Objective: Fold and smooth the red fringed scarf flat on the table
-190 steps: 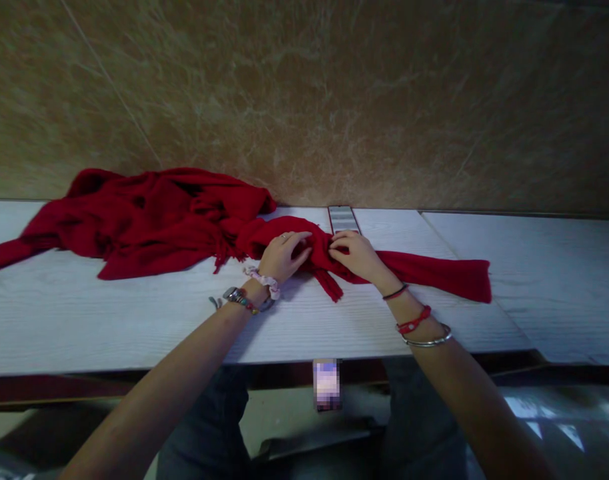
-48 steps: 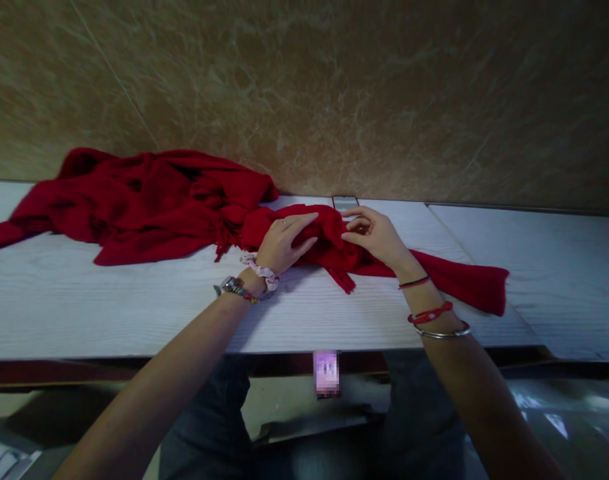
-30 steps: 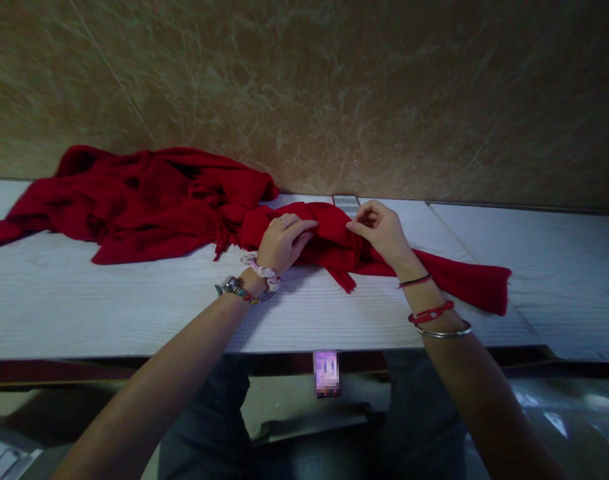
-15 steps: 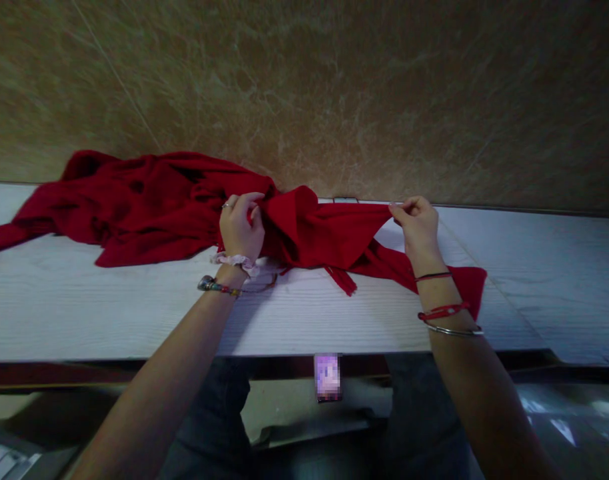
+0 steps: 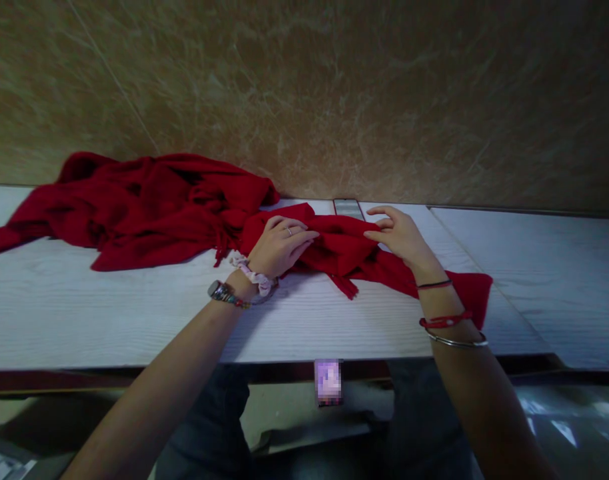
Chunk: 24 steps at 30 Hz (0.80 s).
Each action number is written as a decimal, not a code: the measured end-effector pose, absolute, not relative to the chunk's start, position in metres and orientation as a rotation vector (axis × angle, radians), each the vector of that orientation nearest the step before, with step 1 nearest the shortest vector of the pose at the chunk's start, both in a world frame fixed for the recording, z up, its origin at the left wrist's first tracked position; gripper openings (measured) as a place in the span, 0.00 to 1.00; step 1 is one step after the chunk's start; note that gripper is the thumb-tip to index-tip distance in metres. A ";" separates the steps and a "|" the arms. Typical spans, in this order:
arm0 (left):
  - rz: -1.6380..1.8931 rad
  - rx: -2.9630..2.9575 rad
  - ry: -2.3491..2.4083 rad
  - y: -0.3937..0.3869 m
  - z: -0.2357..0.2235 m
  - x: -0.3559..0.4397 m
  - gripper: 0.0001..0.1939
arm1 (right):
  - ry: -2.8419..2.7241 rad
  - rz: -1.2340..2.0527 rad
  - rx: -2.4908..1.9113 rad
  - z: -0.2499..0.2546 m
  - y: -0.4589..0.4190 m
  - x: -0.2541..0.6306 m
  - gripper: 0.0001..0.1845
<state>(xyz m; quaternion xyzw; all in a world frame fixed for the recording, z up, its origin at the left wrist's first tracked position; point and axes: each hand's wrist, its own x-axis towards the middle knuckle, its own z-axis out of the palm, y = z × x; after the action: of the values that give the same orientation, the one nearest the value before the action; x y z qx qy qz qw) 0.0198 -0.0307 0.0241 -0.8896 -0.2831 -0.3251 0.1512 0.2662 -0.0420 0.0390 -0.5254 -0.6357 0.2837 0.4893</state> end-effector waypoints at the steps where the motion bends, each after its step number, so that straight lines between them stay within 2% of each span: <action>1: -0.949 -2.545 -0.841 -0.029 0.024 0.018 0.11 | -1.533 0.635 -1.282 0.039 -0.041 0.268 0.19; 5: -0.994 -2.522 -0.966 -0.030 0.026 0.015 0.12 | -1.436 0.455 -1.298 0.038 -0.036 0.274 0.19; 8: -0.996 -2.554 -1.011 -0.033 0.028 0.016 0.15 | -1.524 0.513 -1.372 0.036 -0.041 0.275 0.24; 12: -0.952 -2.656 -0.838 -0.039 0.031 0.019 0.19 | -1.779 0.595 -1.283 0.036 -0.049 0.268 0.34; 16: -0.759 -2.731 -0.614 -0.043 0.031 0.028 0.23 | -1.617 0.628 -1.233 0.034 -0.044 0.263 0.35; 19: -0.675 -2.693 -0.543 -0.042 0.024 0.033 0.16 | -1.371 0.669 -1.252 0.032 -0.035 0.267 0.37; 24: -0.904 -2.581 -0.616 -0.039 0.020 0.032 0.12 | -1.156 0.688 -1.276 0.039 -0.036 0.271 0.39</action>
<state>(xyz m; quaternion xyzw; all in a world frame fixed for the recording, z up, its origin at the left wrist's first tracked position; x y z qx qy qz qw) 0.0316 -0.0386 0.0202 -0.9076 -0.2166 -0.3179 0.1683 0.2710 -0.0364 0.0385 -0.5505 -0.4988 0.2970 0.6000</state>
